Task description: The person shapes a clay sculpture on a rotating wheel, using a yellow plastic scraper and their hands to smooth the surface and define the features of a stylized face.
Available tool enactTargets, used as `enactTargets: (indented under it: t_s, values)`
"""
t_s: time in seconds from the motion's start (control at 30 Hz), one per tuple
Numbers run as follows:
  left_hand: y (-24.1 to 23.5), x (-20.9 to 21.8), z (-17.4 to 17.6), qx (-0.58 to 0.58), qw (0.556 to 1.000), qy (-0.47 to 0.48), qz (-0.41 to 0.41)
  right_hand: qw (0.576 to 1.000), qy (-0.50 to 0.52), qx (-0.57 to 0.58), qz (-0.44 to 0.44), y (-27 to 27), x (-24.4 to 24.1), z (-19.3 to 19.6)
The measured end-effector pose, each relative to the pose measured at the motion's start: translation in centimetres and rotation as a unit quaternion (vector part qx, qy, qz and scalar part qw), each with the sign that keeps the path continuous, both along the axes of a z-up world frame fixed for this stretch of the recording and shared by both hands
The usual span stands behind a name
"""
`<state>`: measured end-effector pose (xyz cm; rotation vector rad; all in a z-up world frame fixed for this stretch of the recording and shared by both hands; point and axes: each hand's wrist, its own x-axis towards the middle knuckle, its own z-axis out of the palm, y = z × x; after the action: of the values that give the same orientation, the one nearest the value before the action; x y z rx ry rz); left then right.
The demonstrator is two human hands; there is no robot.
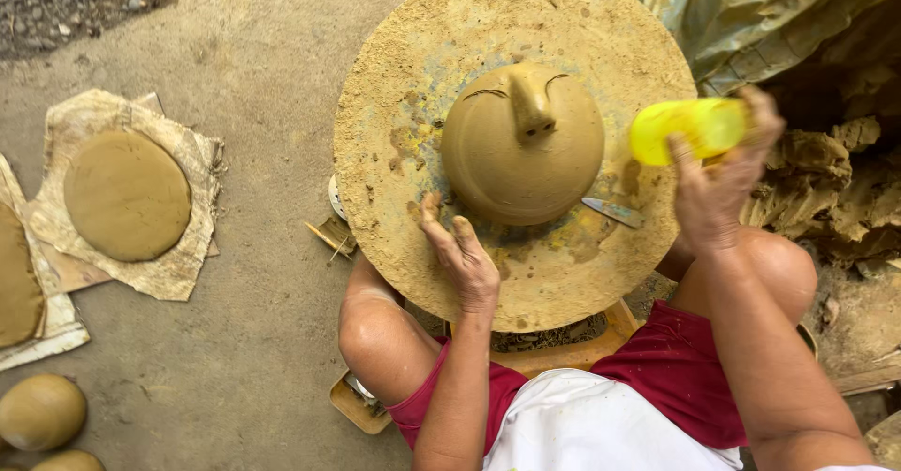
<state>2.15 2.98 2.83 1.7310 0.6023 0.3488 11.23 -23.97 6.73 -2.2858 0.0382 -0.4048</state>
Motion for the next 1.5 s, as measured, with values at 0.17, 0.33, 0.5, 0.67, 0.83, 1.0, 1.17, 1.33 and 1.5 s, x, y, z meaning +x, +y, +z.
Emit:
enactTargets:
  t_s: [0.17,0.33,0.5,0.67,0.83,1.0,1.17,1.33,1.5]
  values:
    - [3.3,4.9,0.8,0.015,0.997,-0.048,-0.054,0.987,0.142,-0.076,0.018,0.8,-1.2,1.5]
    - [6.0,10.2,-1.6,-0.038,0.989,0.091,-0.113,0.992,-0.006,-0.025,0.125,4.6,-4.3,3.6]
    - [5.0,12.8,-3.6,-0.032,0.979,0.139,-0.148,0.934,0.223,0.279,-0.003,10.3,-1.9,-2.1]
    - [5.0,11.2,-3.0,-0.052,0.988,-0.021,-0.143,0.867,0.115,0.484,0.002,11.5,-3.0,-5.4]
    - [5.6,7.4,-1.1,-0.208,0.961,-0.148,-0.108,0.788,0.051,0.608,0.084,11.6,-4.6,-4.2]
    - [7.0,5.2,0.7,-0.331,0.933,-0.064,-0.128,0.8,0.054,0.578,0.151,11.5,-4.5,-2.9]
    - [7.8,5.1,1.0,-0.371,0.918,-0.021,-0.137,0.82,0.036,0.544,0.177,11.1,-4.8,-3.5]
    - [7.3,5.3,-0.1,-0.25,0.96,-0.083,-0.09,0.827,0.025,0.522,0.207,10.4,-4.4,-4.0]
    - [7.3,4.5,-2.3,-0.311,0.937,-0.14,-0.076,0.851,0.066,0.468,0.228,10.4,-3.4,-2.7]
